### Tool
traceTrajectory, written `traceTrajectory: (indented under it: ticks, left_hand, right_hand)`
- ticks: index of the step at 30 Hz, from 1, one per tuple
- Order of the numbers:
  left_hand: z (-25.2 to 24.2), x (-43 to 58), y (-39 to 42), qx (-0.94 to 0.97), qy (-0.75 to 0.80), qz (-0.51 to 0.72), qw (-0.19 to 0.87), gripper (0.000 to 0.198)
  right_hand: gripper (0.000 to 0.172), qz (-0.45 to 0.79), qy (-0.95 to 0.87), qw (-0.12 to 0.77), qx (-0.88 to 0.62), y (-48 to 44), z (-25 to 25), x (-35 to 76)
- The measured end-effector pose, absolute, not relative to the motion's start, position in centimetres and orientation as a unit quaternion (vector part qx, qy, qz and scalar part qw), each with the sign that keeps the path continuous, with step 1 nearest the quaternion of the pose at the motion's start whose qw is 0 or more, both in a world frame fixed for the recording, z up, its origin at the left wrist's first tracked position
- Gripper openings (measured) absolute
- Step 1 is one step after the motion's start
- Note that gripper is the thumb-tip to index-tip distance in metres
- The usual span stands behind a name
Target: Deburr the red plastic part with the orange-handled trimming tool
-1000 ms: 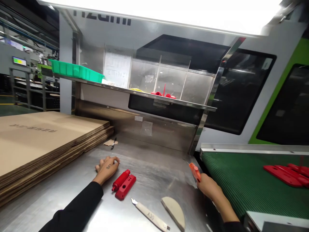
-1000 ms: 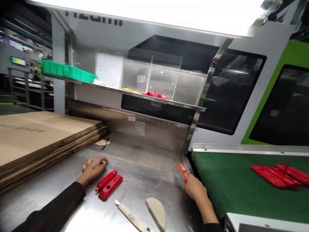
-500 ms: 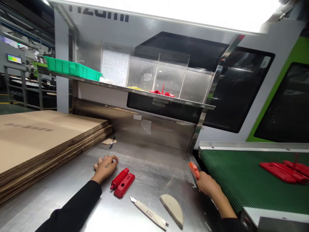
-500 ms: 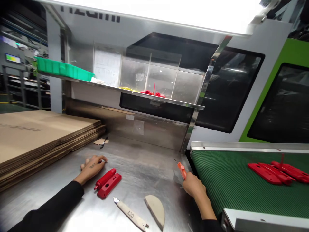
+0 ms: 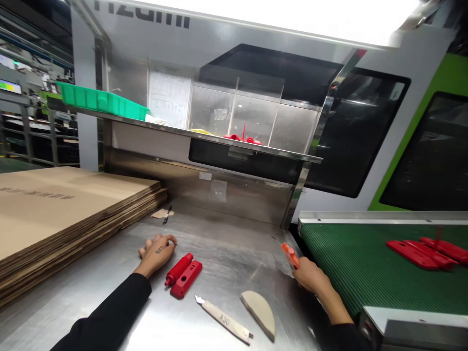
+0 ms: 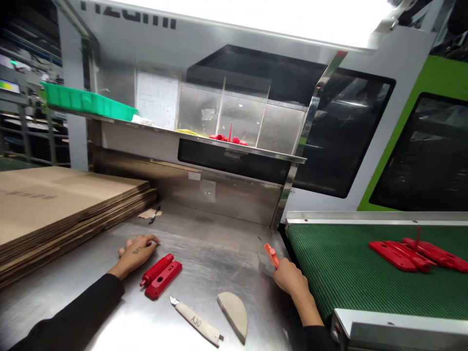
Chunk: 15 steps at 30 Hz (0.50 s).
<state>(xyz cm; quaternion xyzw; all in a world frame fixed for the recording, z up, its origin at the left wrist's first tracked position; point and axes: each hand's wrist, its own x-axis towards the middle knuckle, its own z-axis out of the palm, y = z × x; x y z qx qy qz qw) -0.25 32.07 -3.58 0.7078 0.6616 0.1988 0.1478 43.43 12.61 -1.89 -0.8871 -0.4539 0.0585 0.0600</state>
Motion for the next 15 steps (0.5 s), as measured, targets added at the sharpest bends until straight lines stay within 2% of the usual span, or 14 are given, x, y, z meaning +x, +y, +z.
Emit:
traceTrajectory:
  ticks: [10,15]
  left_hand:
    - [-4.12,-0.38,32.63,0.707,0.664,0.196,0.144,0.029]
    - [-4.12,-0.42,32.65,0.709,0.661,0.2,0.144,0.028]
  right_hand:
    - [0.029,0.094,-0.439,0.07,-0.891,12.55,-1.7,43.47]
    - [0.027,0.099,-0.475,0.144,-0.862,12.64,-2.01,43.07]
